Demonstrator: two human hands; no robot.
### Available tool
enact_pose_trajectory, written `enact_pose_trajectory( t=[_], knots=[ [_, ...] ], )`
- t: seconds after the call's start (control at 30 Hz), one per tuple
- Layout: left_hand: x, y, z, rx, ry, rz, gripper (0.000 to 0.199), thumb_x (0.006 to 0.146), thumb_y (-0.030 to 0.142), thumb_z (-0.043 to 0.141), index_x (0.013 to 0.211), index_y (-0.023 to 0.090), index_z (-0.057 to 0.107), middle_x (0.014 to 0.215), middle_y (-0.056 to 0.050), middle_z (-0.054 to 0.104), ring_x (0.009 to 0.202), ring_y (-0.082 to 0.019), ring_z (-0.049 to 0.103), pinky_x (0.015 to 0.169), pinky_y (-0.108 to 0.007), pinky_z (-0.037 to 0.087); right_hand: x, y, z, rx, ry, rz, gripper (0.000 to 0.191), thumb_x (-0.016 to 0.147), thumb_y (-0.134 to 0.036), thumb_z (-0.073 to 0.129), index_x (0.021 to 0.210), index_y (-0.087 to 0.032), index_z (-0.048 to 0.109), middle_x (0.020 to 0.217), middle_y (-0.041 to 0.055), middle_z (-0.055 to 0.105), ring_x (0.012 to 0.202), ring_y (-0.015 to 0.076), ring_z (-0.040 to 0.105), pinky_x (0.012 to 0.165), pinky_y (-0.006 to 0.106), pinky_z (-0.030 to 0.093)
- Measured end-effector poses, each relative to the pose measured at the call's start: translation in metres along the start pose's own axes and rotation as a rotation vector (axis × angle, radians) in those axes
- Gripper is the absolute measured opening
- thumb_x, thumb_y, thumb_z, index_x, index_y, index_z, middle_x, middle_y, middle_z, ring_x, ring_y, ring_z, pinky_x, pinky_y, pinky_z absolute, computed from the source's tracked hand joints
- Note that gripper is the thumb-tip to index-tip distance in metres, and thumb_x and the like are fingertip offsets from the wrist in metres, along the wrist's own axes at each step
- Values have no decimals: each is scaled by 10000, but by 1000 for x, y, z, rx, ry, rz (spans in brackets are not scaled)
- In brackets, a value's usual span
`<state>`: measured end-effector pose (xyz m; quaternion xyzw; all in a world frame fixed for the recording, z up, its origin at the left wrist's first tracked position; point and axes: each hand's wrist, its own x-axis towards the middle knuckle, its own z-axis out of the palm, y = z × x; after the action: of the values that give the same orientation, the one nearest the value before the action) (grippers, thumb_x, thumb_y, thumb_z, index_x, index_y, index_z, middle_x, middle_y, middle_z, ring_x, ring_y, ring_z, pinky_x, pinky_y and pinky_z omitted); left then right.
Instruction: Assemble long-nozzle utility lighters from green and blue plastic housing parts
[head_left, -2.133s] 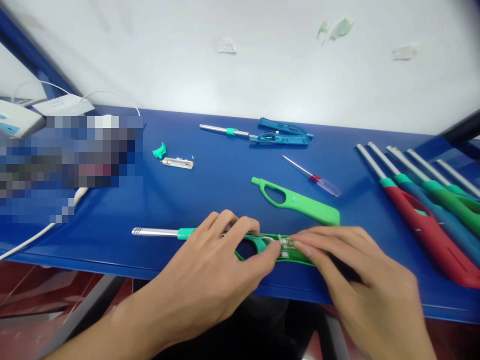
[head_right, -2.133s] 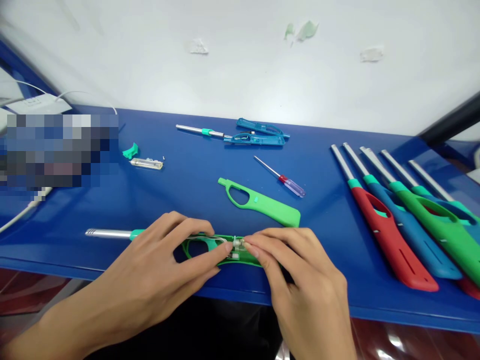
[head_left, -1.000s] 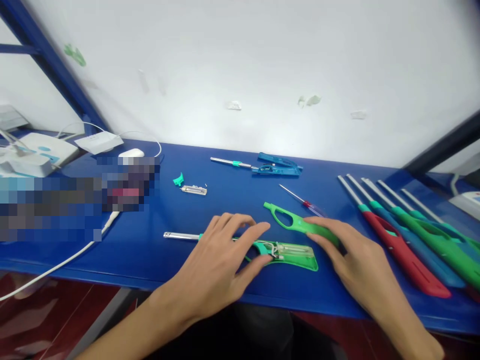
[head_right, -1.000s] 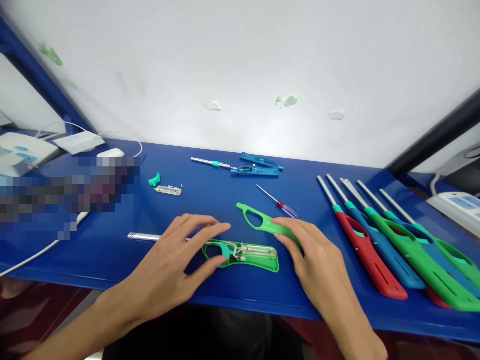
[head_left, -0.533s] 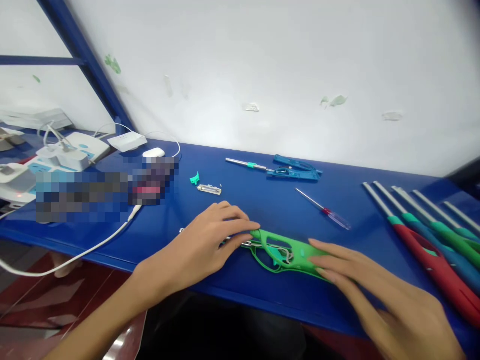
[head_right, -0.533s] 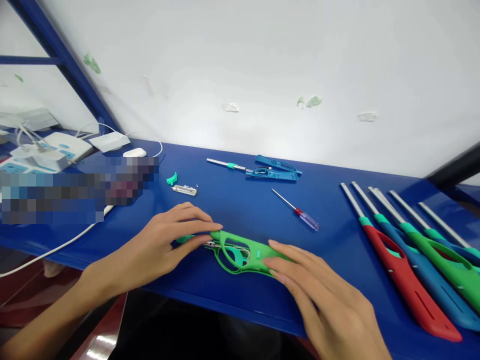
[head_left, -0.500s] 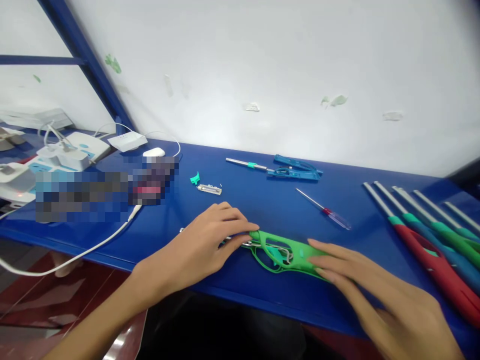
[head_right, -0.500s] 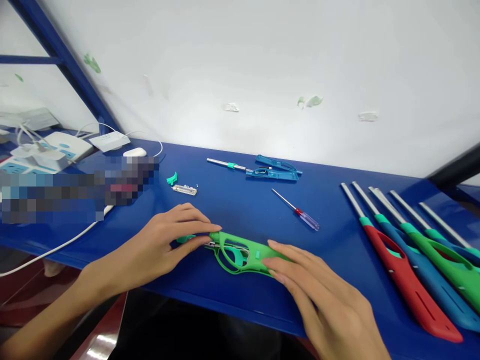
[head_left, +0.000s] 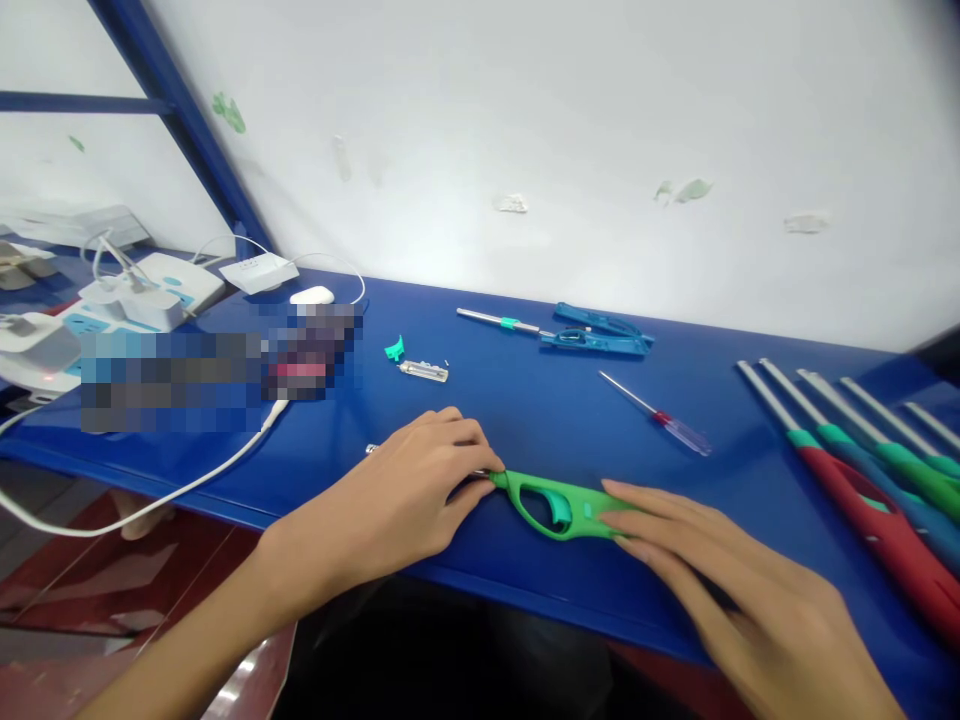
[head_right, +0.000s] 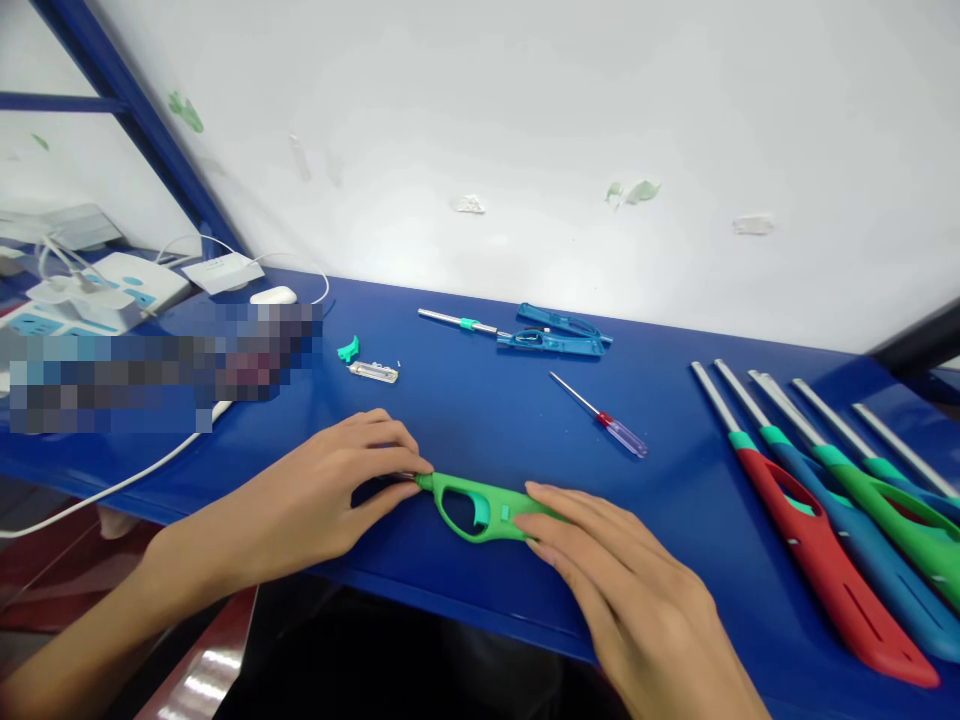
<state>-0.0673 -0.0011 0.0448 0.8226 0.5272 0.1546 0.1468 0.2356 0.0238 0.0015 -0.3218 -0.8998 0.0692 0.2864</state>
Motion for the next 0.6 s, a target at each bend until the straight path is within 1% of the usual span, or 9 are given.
enact_pose_trajectory(
  t=[0.17, 0.23, 0.3, 0.43, 0.53, 0.6],
  knots=[
    [-1, 2, -1, -19, 9, -24, 196, 1062, 236, 564, 1151, 236, 739, 1127, -18, 691, 1050, -191, 631, 961, -373, 495, 1, -1, 0, 26, 5, 53, 275, 1034, -246, 551, 1235, -356, 703, 1350, -61, 720, 1204, 172, 716, 1057, 311, 588],
    [0, 3, -2, -21, 8, -29, 192, 1061, 232, 567, 1142, 235, 741, 1119, -18, 689, 1038, -193, 629, 948, -379, 496, 2, -1, 2, 36, -16, 75, 267, 1029, -268, 563, 1226, -357, 719, 1333, -55, 733, 1182, 194, 731, 1040, 335, 605],
    [1, 4, -2, -16, 4, -29, 190, 1059, 223, 568, 1132, 230, 744, 1106, -21, 688, 1025, -202, 622, 943, -398, 494, 4, -2, 3, 46, -4, 106, 257, 1026, -301, 570, 1218, -348, 735, 1296, -44, 754, 1144, 211, 750, 1010, 347, 625],
    [0, 4, 0, -8, 4, -27, 200, 1062, 207, 556, 1126, 219, 745, 1098, -25, 679, 1003, -209, 608, 922, -409, 494, 9, -5, 4, 44, 43, 136, 262, 1026, -328, 567, 1213, -323, 751, 1238, -43, 780, 1105, 202, 767, 975, 321, 635],
    [-1, 4, 2, 16, 18, 1, 223, 1072, 205, 530, 1124, 219, 746, 1092, -31, 666, 994, -207, 600, 919, -406, 495, 11, -6, 3, 46, 33, 134, 263, 1024, -324, 567, 1197, -319, 767, 1230, -53, 782, 1111, 187, 763, 969, 287, 626],
    [-2, 5, 3, 61, 19, 20, 247, 1067, 163, 509, 1101, 207, 749, 1065, -38, 658, 980, -215, 595, 927, -423, 493, 11, -5, 2, 53, 21, 142, 265, 1027, -339, 568, 1193, -324, 773, 1236, -58, 779, 1120, 182, 759, 970, 277, 621]
  ],
)
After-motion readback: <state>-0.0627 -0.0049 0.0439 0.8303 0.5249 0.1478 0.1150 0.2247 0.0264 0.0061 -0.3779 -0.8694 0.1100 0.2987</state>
